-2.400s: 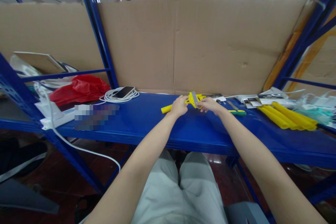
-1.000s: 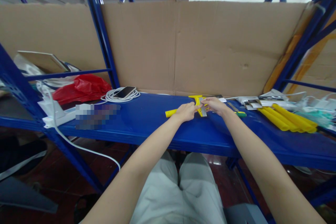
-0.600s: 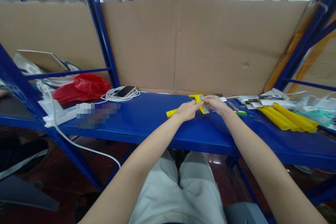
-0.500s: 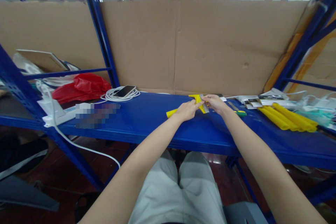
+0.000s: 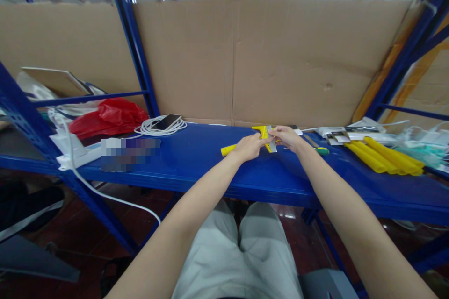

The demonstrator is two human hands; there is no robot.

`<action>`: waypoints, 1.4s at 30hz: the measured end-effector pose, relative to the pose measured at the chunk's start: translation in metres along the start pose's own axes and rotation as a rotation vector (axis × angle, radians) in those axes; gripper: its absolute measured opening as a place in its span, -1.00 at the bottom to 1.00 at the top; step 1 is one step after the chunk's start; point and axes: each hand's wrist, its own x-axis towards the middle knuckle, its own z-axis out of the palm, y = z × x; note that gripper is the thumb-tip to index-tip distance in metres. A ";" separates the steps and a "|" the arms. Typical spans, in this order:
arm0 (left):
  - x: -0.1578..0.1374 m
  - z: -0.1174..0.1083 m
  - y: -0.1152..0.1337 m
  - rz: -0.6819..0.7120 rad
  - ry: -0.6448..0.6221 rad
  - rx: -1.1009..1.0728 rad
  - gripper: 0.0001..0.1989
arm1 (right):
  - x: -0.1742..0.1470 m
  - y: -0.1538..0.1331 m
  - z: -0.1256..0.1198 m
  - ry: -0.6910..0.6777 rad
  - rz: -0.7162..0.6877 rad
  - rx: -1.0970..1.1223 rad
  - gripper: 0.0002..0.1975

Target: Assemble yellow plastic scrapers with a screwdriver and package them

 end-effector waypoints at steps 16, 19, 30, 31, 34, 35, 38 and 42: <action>0.000 -0.002 0.001 0.017 0.003 -0.024 -0.53 | -0.003 -0.001 0.007 -0.012 0.038 0.051 -0.78; 0.000 -0.002 0.002 0.018 0.017 -0.017 -0.54 | 0.000 0.001 0.006 0.016 0.001 0.014 -0.74; 0.001 0.000 0.001 0.008 0.005 -0.039 -0.51 | 0.007 0.004 0.000 0.054 -0.029 -0.026 -0.74; 0.001 0.000 0.001 -0.001 0.006 -0.053 -0.52 | 0.009 0.004 -0.005 0.088 -0.030 -0.035 -0.73; 0.002 -0.001 -0.001 -0.049 0.015 -0.112 -0.55 | 0.014 0.007 -0.027 0.311 -0.061 -0.212 -0.74; 0.002 -0.001 -0.002 -0.069 0.019 -0.132 -0.56 | 0.015 0.009 -0.034 0.395 -0.075 -0.350 -0.77; 0.002 -0.001 -0.004 -0.105 0.027 -0.172 -0.57 | 0.016 0.016 -0.051 0.440 -0.042 -0.811 -0.84; 0.003 -0.001 -0.005 -0.113 0.038 -0.184 -0.58 | 0.016 0.023 -0.052 0.259 0.107 -1.104 -0.83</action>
